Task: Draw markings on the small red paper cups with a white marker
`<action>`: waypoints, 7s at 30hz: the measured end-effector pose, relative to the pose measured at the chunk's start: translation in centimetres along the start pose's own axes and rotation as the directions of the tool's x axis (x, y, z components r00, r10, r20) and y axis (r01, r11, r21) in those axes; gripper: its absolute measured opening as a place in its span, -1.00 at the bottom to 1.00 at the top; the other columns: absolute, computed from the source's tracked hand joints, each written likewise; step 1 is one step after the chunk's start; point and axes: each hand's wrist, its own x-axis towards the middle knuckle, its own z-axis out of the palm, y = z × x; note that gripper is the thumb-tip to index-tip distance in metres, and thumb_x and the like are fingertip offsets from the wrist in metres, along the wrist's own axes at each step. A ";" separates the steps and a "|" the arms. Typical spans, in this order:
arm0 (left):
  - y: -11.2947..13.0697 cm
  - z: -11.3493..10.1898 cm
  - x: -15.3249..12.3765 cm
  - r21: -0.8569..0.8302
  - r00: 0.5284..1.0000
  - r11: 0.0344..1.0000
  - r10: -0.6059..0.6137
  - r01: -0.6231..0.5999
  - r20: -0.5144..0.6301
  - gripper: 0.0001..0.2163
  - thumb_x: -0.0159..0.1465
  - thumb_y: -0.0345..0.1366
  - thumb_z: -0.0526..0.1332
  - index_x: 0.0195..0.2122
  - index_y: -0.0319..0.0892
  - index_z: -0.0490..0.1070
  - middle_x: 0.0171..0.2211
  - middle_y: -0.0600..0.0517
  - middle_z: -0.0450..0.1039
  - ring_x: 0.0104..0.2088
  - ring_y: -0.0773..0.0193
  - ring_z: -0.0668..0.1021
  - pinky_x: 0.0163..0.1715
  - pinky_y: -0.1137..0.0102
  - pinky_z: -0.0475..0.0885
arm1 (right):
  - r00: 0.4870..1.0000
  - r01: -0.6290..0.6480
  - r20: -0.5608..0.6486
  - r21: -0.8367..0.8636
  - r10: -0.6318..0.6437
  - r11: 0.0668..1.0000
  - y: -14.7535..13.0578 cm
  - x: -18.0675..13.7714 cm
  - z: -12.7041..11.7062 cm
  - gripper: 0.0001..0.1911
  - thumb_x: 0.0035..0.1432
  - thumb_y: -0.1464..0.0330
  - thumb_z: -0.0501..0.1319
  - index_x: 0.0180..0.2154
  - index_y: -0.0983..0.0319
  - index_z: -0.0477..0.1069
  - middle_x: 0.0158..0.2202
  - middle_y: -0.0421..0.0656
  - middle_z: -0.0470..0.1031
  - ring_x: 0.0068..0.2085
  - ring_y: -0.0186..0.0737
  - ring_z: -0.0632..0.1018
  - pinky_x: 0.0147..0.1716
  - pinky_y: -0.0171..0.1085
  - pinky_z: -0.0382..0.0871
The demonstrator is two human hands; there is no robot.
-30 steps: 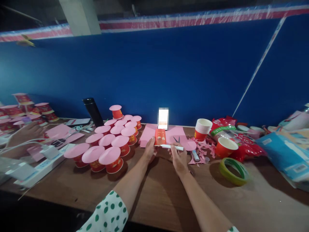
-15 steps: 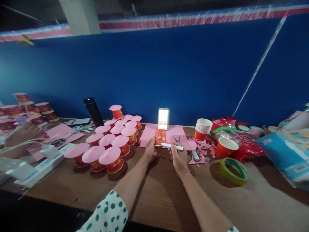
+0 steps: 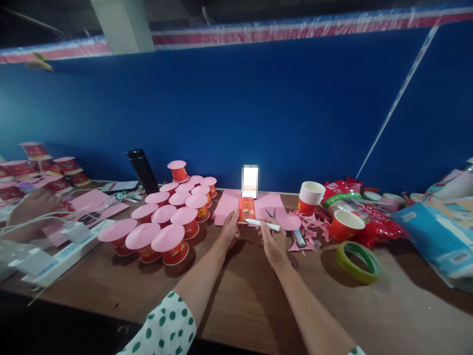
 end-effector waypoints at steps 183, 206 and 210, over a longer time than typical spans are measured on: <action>0.2 -0.4 0.1 -0.134 0.986 0.983 -0.138 0.125 -0.098 -0.66 0.22 -0.07 0.14 -0.25 -0.30 0.44 -0.34 -0.09 0.51 -0.34 0.25 0.54 -0.25 0.36 0.44 | 0.974 0.220 0.097 -0.165 -0.206 0.962 -0.5 -1.4 0.0 -0.72 0.20 0.19 0.10 -0.35 0.25 0.46 -0.53 -0.19 0.45 -0.50 -0.30 0.45 -0.55 -0.37 0.33; 0.1 -0.4 0.2 -0.141 0.983 0.982 -0.146 0.129 -0.116 -0.70 0.25 -0.11 0.11 -0.26 -0.28 0.43 -0.34 -0.07 0.51 -0.38 0.27 0.54 -0.31 0.37 0.46 | 0.970 0.241 0.076 -0.213 -0.230 0.947 -0.8 -1.1 -0.3 -0.73 0.18 0.22 0.10 -0.38 0.25 0.46 -0.50 -0.19 0.47 -0.48 -0.31 0.46 -0.47 -0.34 0.34; 0.2 -0.3 0.2 -0.151 0.979 0.979 -0.156 0.136 -0.130 -0.70 0.26 -0.12 0.09 -0.27 -0.28 0.43 -0.37 -0.05 0.50 -0.41 0.28 0.54 -0.29 0.35 0.46 | 0.975 0.210 0.121 -0.213 -0.188 0.954 -1.0 -1.3 -0.2 -0.73 0.18 0.21 0.10 -0.38 0.24 0.46 -0.53 -0.21 0.44 -0.49 -0.32 0.44 -0.52 -0.37 0.30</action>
